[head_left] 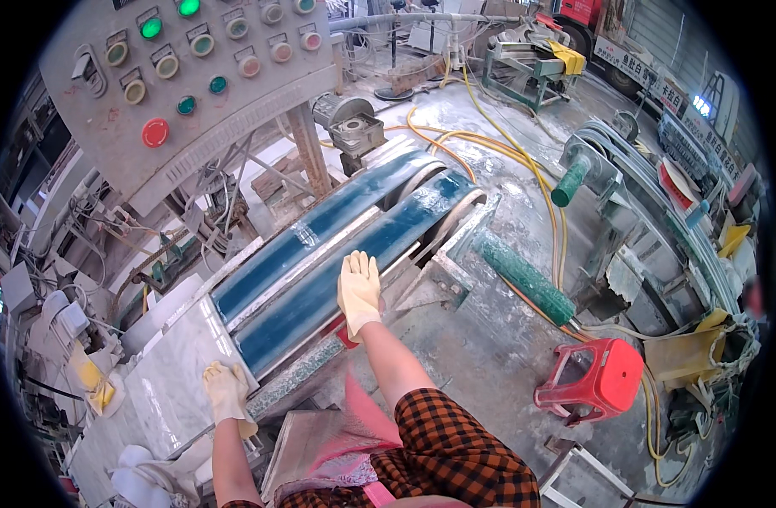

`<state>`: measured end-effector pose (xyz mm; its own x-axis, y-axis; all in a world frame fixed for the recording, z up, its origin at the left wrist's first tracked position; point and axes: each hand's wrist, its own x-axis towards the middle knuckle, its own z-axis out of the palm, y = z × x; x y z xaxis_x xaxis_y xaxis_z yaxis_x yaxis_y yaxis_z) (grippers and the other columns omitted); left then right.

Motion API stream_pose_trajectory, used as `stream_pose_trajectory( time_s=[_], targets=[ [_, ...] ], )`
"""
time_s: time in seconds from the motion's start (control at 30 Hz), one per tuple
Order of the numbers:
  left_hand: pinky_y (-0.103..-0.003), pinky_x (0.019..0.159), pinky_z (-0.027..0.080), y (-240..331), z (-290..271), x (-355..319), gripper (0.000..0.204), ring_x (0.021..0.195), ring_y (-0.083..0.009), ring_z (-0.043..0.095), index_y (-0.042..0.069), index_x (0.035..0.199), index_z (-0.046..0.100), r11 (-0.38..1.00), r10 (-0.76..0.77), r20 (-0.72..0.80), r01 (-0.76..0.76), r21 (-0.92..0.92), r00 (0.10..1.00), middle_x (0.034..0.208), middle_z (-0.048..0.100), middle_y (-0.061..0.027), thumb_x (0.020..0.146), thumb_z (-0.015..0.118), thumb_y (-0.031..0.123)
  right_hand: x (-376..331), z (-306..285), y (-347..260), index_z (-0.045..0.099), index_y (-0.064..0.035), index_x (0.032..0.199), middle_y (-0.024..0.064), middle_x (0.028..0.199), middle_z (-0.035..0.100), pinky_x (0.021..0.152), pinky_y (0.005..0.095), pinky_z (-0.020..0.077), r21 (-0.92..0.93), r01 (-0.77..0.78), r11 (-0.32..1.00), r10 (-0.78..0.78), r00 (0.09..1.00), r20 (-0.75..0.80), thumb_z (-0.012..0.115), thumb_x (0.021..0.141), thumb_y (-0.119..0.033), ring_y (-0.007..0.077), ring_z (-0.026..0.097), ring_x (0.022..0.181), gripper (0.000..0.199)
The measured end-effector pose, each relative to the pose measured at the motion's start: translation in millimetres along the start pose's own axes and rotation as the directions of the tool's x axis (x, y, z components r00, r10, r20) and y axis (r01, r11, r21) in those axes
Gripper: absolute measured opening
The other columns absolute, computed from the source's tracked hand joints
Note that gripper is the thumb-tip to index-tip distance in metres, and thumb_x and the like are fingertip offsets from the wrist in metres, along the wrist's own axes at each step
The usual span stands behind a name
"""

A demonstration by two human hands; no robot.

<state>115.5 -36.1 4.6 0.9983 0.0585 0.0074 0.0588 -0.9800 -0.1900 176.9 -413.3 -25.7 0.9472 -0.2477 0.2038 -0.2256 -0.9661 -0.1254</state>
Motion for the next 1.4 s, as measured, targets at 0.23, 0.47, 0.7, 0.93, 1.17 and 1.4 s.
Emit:
stream_pose_trajectory(
  time_s=[0.23, 0.47, 0.7, 0.93, 1.17, 1.4],
  targets=[
    [-0.047, 0.111, 0.039, 0, 4, 1, 0.063, 0.122, -0.0426, 0.058, -0.012, 0.124, 0.055, 1.0, 0.0, -0.025, 0.0, -0.007, 1.0, 0.123, 0.063, -0.0318, 0.1, 0.046, 0.046, -4, -6, -3, 0.04, 0.004, 0.153, 0.0205, 0.162, 0.04, 0.128, 0.0501, 0.0153, -0.03, 0.002, 1.0, -0.003, 0.998, -0.056, 0.043, 0.098, -0.014, 0.0349, 0.031, 0.154, 0.058],
    [-0.047, 0.11, 0.04, 3, 2, 3, 0.065, 0.123, -0.0425, 0.058, -0.013, 0.125, 0.055, 1.0, 0.004, -0.008, -0.004, -0.015, 1.0, 0.123, 0.064, -0.0318, 0.1, 0.046, 0.047, -3, -9, -1, 0.043, 0.0036, 0.152, 0.0213, 0.161, 0.042, 0.128, 0.0505, 0.0152, -0.004, -0.001, 1.0, 0.001, 0.999, -0.047, 0.042, 0.097, -0.014, 0.0354, 0.032, 0.154, 0.057],
    [-0.047, 0.111, 0.039, 1, 11, 2, 0.066, 0.123, -0.0419, 0.058, -0.012, 0.126, 0.056, 1.0, -0.006, -0.023, 0.006, 0.001, 1.0, 0.124, 0.064, -0.0311, 0.1, 0.047, 0.047, -2, -8, -3, 0.043, 0.0029, 0.152, 0.0203, 0.162, 0.041, 0.128, 0.0499, 0.0146, 0.002, 0.006, 1.0, -0.006, 1.0, -0.022, 0.042, 0.098, -0.015, 0.036, 0.031, 0.154, 0.057],
    [-0.047, 0.112, 0.038, 6, 2, 1, 0.067, 0.125, -0.0419, 0.057, -0.013, 0.128, 0.054, 0.998, -0.001, -0.005, 0.0, -0.061, 1.0, 0.124, 0.063, -0.0309, 0.099, 0.048, 0.047, 0, -2, -1, 0.04, 0.0026, 0.154, 0.0197, 0.164, 0.038, 0.128, 0.0501, 0.0135, 0.029, -0.005, 1.0, 0.005, 1.0, -0.003, 0.041, 0.099, -0.014, 0.0355, 0.029, 0.155, 0.058],
    [-0.047, 0.111, 0.039, 7, 7, 5, 0.068, 0.123, -0.0429, 0.058, -0.014, 0.128, 0.055, 1.0, -0.01, -0.001, 0.01, -0.02, 1.0, 0.123, 0.064, -0.0316, 0.099, 0.048, 0.048, -1, -5, 0, 0.037, 0.0032, 0.156, 0.0201, 0.166, 0.035, 0.129, 0.05, 0.0122, -0.024, 0.009, 1.0, -0.009, 1.0, 0.02, 0.04, 0.099, -0.014, 0.0358, 0.026, 0.156, 0.059],
    [-0.048, 0.108, 0.04, 6, 10, 5, 0.067, 0.12, -0.044, 0.059, -0.014, 0.124, 0.055, 1.0, 0.015, -0.032, -0.016, -0.014, 0.999, 0.121, 0.064, -0.033, 0.099, 0.048, 0.048, -1, -2, -2, 0.038, 0.0039, 0.155, 0.021, 0.165, 0.035, 0.129, 0.0509, 0.0112, 0.011, 0.016, 1.0, -0.016, 1.0, -0.008, 0.041, 0.098, -0.015, 0.0363, 0.027, 0.156, 0.06]
  ],
)
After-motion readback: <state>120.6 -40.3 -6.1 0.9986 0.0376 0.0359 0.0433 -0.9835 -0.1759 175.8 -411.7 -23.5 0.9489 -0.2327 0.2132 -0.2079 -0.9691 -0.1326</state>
